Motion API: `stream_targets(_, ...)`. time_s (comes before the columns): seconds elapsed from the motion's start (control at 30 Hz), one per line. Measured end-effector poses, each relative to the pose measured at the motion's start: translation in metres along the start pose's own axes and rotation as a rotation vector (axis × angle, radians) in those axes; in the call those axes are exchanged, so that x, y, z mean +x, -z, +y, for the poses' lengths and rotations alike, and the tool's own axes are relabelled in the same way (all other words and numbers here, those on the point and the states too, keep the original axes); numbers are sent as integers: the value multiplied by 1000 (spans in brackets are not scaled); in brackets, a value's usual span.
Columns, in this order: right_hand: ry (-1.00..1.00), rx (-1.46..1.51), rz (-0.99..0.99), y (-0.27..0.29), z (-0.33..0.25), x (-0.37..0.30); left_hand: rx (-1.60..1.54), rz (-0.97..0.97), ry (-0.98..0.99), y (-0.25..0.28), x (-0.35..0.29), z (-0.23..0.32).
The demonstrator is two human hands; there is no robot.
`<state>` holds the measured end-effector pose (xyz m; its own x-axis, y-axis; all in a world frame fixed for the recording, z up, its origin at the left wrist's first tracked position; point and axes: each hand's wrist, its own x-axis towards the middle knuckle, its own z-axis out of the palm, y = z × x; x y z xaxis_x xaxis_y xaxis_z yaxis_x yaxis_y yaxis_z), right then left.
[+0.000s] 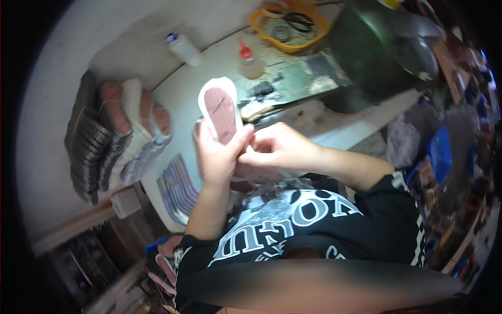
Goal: The recorder is assembling shoe components, specifically attaching the upper part to the insole by folding and gluing the edges.
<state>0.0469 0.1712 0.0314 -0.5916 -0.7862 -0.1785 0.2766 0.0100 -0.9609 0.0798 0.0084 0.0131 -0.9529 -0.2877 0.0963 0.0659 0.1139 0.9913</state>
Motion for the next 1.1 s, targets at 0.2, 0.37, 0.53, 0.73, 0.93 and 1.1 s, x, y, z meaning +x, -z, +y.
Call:
stream_targets(0.2, 22, 6, -62, -2, 34, -20, -263, 67, 173, 0, 25, 6)
stream_targets(0.37, -102, 277, 28, 4, 26, -24, 309, 115, -11, 3, 41, -4)
stream_targets(0.53, -116, 334, 78, 14, 16, -29, 281, 109, 3, -11, 51, -10)
stream_targets(0.73, -142, 395, 134, 22, 20, -26, 258, 103, 110, -18, 61, -6)
stream_targets(0.93, -294, 487, 11, 15, 26, -29, 567, 98, -6, -19, 69, 3)
stream_targets(1.1, -279, 578, 118, 2, 22, -20, 507, 1, 135, -10, 83, -6)
